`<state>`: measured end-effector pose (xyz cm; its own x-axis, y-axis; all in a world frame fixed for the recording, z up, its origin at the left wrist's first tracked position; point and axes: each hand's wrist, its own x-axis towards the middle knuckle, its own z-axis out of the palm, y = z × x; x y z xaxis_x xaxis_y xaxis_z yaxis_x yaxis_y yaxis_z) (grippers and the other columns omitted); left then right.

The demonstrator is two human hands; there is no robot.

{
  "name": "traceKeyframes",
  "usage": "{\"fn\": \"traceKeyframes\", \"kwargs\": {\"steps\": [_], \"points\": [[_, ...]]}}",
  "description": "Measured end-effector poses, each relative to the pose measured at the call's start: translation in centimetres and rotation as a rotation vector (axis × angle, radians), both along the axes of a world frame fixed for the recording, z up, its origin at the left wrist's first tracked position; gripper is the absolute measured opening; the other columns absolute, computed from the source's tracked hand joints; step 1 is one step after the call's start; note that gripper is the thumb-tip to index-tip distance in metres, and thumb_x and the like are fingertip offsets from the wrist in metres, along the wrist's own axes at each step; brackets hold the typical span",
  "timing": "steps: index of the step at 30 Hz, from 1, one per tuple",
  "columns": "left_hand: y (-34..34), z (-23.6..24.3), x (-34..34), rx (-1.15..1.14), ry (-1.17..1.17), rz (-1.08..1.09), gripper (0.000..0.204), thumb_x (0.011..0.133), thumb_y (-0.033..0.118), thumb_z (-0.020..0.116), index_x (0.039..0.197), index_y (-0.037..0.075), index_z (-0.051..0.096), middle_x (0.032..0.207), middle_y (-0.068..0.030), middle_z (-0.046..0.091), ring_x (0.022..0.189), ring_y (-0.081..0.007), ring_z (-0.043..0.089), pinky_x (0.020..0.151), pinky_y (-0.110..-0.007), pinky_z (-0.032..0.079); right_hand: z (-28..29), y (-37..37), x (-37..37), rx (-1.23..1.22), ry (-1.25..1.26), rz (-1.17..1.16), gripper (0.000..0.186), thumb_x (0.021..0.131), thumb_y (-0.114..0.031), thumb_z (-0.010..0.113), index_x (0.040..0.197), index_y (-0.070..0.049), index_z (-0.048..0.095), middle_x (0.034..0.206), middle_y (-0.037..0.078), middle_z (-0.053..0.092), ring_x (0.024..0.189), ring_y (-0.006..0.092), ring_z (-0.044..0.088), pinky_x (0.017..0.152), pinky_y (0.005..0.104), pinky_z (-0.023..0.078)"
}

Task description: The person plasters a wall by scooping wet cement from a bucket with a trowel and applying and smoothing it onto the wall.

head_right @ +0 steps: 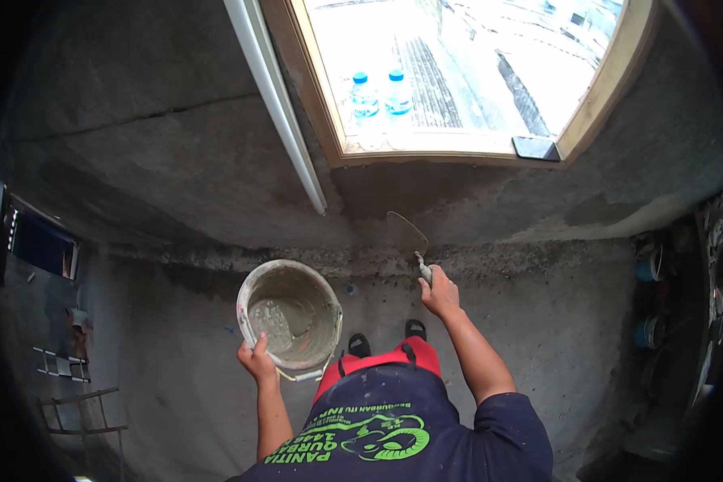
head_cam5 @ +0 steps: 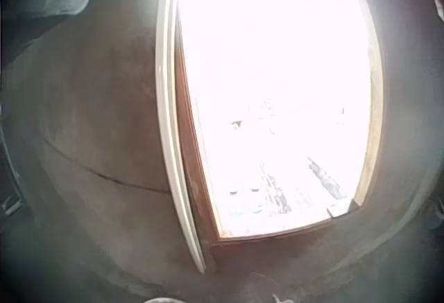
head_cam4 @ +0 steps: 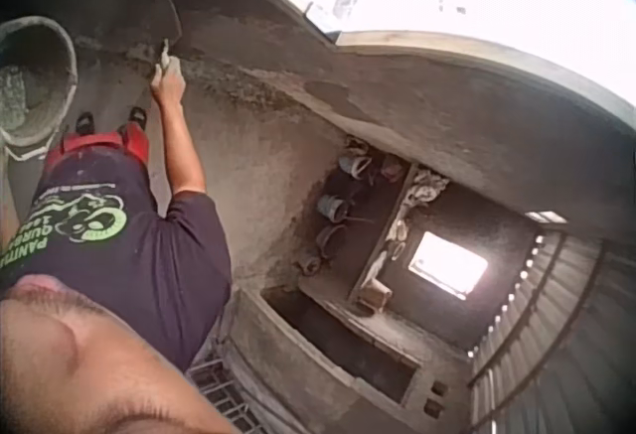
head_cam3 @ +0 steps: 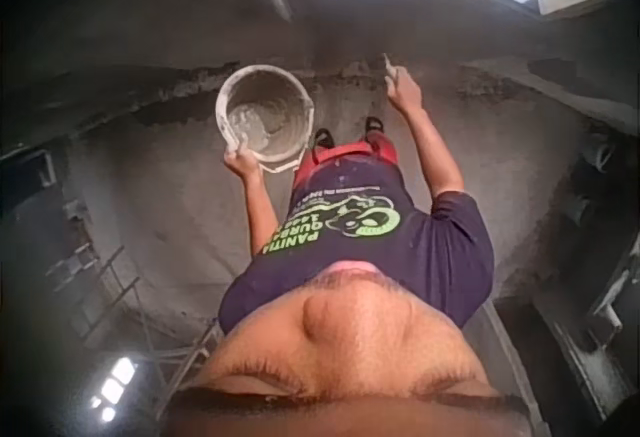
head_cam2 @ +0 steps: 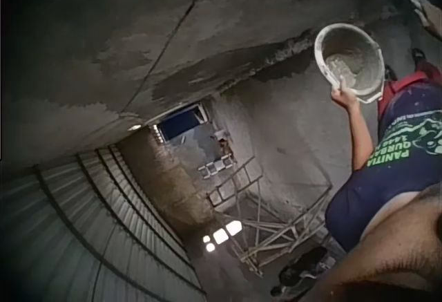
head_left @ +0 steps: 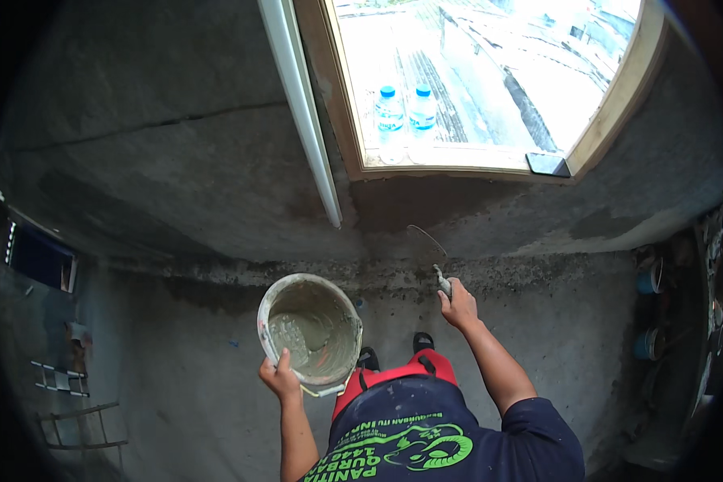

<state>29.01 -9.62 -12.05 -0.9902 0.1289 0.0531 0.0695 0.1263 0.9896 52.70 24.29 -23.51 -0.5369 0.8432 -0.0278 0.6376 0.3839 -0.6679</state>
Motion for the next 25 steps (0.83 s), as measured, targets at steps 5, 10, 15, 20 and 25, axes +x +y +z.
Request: {"fn": "traceKeyframes", "kwargs": {"steps": [5, 10, 15, 20, 25], "points": [[-1.7, -0.8, 1.4, -0.090, -0.040, 0.064, 0.014, 0.087, 0.000, 0.064, 0.096, -0.010, 0.069, 0.089, -0.0068, 0.070, 0.079, -0.0131, 0.061, 0.074, -0.029, 0.049, -4.3, 10.9, -3.4, 0.370, 0.137, 0.096, 0.039, 0.092, -0.028, 0.066, 0.122, -0.008, 0.052, 0.103, 0.018, 0.066, 0.092, 0.0428, 0.066, 0.075, 0.0519, 0.053], [-3.5, -4.5, 4.5, -0.226, -0.093, 0.138, 0.017, 0.087, -0.002, 0.062, 0.099, -0.012, 0.068, 0.091, -0.0082, 0.069, 0.081, -0.0143, 0.061, 0.076, -0.031, 0.049, -8.0, 20.3, -6.3, 0.515, -0.123, 0.211, 0.039, 0.092, -0.033, 0.065, 0.119, -0.008, 0.053, 0.104, 0.019, 0.065, 0.078, 0.0411, 0.068, 0.063, 0.0501, 0.056], [-6.4, -8.0, 6.4, -0.230, -0.230, 0.256, 0.022, 0.086, -0.005, 0.061, 0.106, -0.012, 0.066, 0.098, -0.0103, 0.069, 0.088, -0.0174, 0.062, 0.083, -0.032, 0.048, -12.7, 22.3, -6.7, 0.780, -0.292, 0.344, 0.039, 0.091, -0.032, 0.066, 0.117, -0.005, 0.056, 0.103, 0.019, 0.066, 0.073, 0.0383, 0.069, 0.058, 0.0479, 0.056], [-5.3, -7.0, 7.1, -0.276, -0.280, 0.294, 0.025, 0.086, -0.006, 0.061, 0.110, -0.012, 0.066, 0.102, -0.0108, 0.069, 0.090, -0.0184, 0.063, 0.086, -0.032, 0.047, -14.7, 19.7, -5.0, 0.653, -0.531, 0.411, 0.040, 0.089, -0.031, 0.067, 0.116, -0.003, 0.056, 0.103, 0.018, 0.067, 0.071, 0.0359, 0.070, 0.058, 0.0452, 0.057], [-3.6, -4.6, 7.7, -0.177, -0.273, 0.310, 0.028, 0.086, -0.006, 0.062, 0.113, -0.012, 0.066, 0.106, -0.0124, 0.070, 0.094, -0.0197, 0.064, 0.089, -0.032, 0.047, -8.2, 17.0, -5.9, 0.489, 0.015, 0.263, 0.051, 0.086, -0.027, 0.072, 0.128, -0.006, 0.052, 0.109, 0.015, 0.067, 0.082, 0.0372, 0.071, 0.064, 0.0428, 0.059]]}}
